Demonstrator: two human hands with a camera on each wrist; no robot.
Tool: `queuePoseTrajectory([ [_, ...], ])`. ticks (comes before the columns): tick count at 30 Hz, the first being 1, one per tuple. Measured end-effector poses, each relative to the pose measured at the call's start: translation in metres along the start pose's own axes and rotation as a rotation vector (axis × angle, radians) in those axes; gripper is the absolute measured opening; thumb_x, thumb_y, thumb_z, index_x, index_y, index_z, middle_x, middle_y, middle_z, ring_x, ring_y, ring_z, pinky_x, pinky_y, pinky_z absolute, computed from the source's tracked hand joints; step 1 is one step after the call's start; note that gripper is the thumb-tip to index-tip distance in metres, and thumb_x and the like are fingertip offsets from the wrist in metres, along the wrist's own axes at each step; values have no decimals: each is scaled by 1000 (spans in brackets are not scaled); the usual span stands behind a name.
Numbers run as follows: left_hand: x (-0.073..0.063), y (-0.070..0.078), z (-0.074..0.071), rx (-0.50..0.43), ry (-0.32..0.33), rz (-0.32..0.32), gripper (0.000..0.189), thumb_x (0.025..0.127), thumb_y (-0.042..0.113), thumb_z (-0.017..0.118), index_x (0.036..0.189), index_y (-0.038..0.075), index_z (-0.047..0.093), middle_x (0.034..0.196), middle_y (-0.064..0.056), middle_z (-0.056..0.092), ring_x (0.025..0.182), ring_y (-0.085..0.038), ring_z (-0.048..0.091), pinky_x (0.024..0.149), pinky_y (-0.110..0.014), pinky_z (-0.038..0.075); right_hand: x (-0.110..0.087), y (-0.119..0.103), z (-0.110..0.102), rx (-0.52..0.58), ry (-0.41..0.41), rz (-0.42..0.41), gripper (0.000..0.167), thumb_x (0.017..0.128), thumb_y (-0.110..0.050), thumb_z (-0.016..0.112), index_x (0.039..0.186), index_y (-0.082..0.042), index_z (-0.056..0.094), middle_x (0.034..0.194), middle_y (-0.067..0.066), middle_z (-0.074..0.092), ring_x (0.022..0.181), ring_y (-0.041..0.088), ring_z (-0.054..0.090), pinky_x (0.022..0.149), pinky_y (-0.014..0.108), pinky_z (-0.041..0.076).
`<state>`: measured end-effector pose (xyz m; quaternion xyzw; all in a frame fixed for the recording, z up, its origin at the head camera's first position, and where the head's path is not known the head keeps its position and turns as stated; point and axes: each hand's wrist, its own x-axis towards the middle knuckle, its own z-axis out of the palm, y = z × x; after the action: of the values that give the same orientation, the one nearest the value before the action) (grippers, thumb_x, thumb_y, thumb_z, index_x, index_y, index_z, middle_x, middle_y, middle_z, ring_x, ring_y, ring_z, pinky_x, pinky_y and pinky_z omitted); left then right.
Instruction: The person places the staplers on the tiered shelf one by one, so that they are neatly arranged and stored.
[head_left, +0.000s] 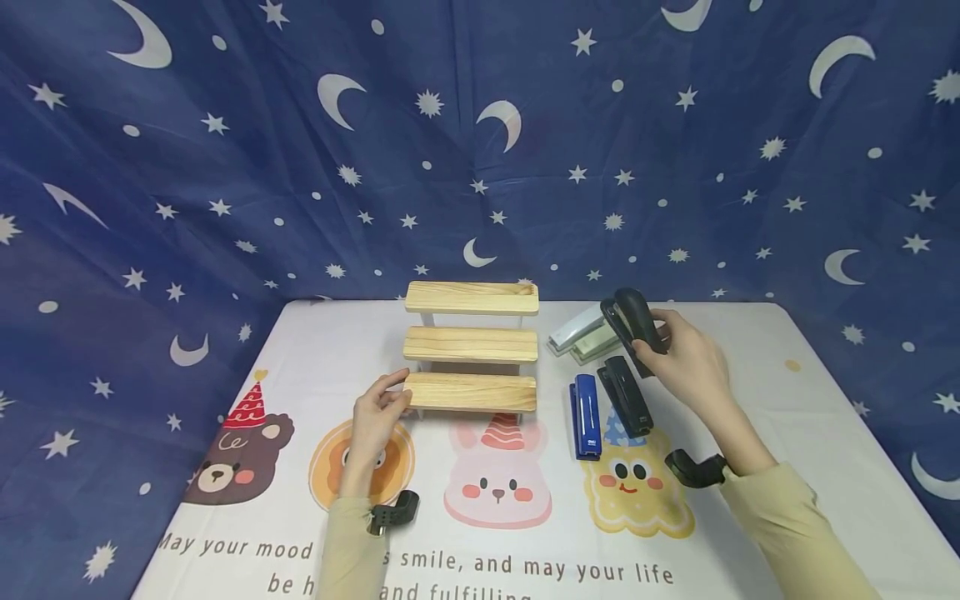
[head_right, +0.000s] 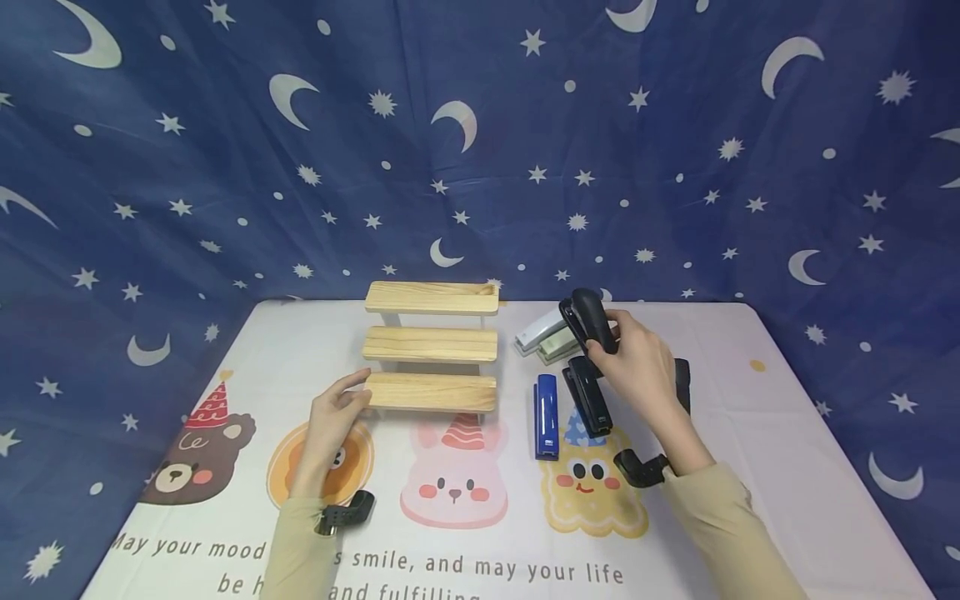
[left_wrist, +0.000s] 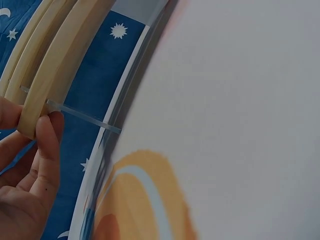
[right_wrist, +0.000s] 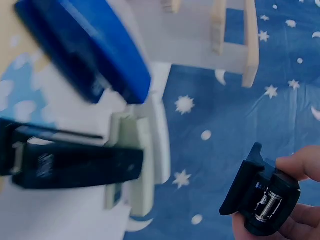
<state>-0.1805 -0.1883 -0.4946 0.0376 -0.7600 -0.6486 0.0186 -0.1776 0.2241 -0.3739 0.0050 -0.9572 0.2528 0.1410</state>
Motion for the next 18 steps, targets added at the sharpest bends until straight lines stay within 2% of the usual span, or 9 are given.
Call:
queuePoseTrajectory([
  [2, 0, -1, 1, 12, 8, 0, 40, 92, 4, 61, 131, 4, 57, 114, -26, 64, 80, -13, 69, 76, -20, 56, 5, -8, 0, 12, -6, -17, 51, 86, -22, 67, 131, -1, 53, 91, 19, 69, 76, 32, 66, 56, 28, 35],
  [4, 0, -1, 1, 33, 17, 7, 38, 91, 4, 61, 129, 5, 58, 110, -26, 66, 104, -24, 66, 88, -30, 55, 10, -16, 1, 19, -12, -31, 52, 86, -22, 67, 132, -1, 53, 92, 20, 69, 78, 33, 66, 57, 29, 36],
  [7, -2, -1, 2, 67, 13, 19, 35, 91, 5, 61, 126, 6, 61, 105, -22, 68, 109, -37, 62, 90, -42, 54, 17, -26, 3, 33, -24, -54, 52, 87, -21, 67, 132, -1, 53, 95, 21, 70, 79, 33, 66, 59, 30, 39],
  [9, -2, -1, 2, 74, 9, 26, 33, 91, 5, 61, 125, 6, 62, 101, -22, 69, 103, -30, 65, 87, -39, 55, 21, -33, 5, 42, -31, -67, 53, 87, -22, 67, 133, -1, 52, 96, 21, 70, 80, 33, 67, 59, 30, 41],
  [10, -3, -1, 2, 71, 7, 28, 33, 91, 5, 61, 124, 6, 62, 100, -22, 69, 91, -26, 68, 84, -37, 55, 24, -36, 5, 46, -34, -73, 53, 87, -22, 67, 133, -1, 52, 97, 21, 70, 80, 33, 67, 59, 30, 41],
  [11, -2, -1, 3, 69, 5, 27, 33, 91, 5, 62, 124, 6, 63, 100, -21, 69, 79, -21, 68, 74, -32, 57, 25, -39, 6, 52, -37, -78, 53, 86, -23, 67, 133, -2, 52, 97, 21, 69, 80, 33, 66, 58, 30, 41],
  [12, -2, -1, 3, 61, 4, 29, 33, 91, 5, 62, 124, 6, 63, 100, -22, 68, 75, -14, 67, 72, -29, 56, 27, -41, 7, 56, -40, -82, 54, 86, -23, 67, 133, -2, 52, 97, 20, 69, 80, 32, 66, 58, 29, 41],
  [15, -2, -1, 2, 31, 0, 28, 33, 91, 5, 61, 124, 5, 62, 107, -24, 66, 72, -3, 64, 70, -22, 54, 34, -50, 10, 59, -55, -92, 54, 87, -25, 67, 134, -5, 52, 98, 18, 69, 80, 30, 65, 58, 28, 40],
  [18, -2, -1, 1, 14, -11, 23, 33, 92, 5, 60, 125, 5, 61, 116, -22, 61, 74, -1, 63, 71, -20, 53, 39, -59, 13, 66, -76, -109, 54, 87, -24, 67, 135, -7, 52, 98, 16, 69, 80, 29, 63, 58, 28, 39],
])
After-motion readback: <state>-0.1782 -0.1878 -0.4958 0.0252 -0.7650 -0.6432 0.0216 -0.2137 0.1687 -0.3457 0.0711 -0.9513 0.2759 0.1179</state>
